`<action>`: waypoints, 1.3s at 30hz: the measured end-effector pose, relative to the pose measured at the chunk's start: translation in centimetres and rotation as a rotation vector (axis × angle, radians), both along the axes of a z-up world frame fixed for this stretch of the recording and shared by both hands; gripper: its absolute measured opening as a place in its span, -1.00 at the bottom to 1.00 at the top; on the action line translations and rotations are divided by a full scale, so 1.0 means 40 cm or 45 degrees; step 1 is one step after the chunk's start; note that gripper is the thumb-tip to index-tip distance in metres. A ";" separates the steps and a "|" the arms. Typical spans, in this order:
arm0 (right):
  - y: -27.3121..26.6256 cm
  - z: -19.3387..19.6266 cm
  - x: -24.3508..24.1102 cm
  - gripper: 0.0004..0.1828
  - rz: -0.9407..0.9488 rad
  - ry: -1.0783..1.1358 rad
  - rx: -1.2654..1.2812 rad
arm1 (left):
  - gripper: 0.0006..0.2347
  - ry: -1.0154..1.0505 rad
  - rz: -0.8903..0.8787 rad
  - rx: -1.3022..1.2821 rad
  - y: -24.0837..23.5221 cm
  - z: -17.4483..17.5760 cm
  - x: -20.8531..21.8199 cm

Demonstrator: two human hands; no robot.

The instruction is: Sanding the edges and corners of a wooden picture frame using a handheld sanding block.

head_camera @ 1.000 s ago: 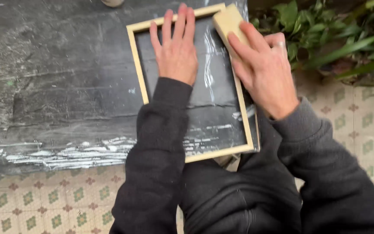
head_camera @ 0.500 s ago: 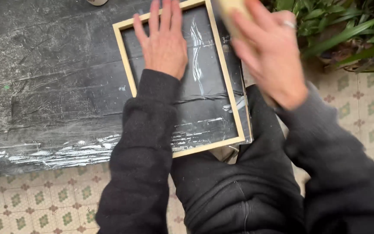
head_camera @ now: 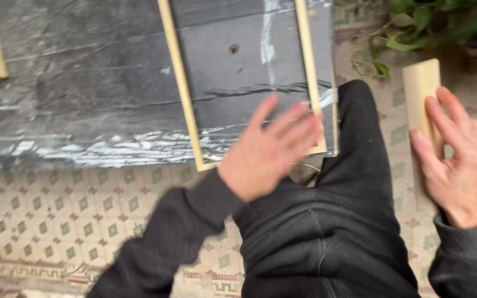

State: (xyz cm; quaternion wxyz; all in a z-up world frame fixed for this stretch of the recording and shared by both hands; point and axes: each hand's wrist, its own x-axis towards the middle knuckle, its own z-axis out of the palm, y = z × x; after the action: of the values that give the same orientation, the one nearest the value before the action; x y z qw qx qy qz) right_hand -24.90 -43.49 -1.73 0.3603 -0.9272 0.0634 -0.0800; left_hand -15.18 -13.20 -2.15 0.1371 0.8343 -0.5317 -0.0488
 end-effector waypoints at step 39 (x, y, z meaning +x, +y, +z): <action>0.110 0.134 -0.025 -0.38 0.127 0.078 0.776 | -0.62 0.052 1.629 -0.899 0.117 0.086 0.030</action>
State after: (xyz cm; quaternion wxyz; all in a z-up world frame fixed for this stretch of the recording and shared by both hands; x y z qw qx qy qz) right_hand -25.92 -39.11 3.64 0.6233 -0.7804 0.0495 -0.0116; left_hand -13.99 -8.50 1.28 0.4094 0.8868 0.0783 0.1996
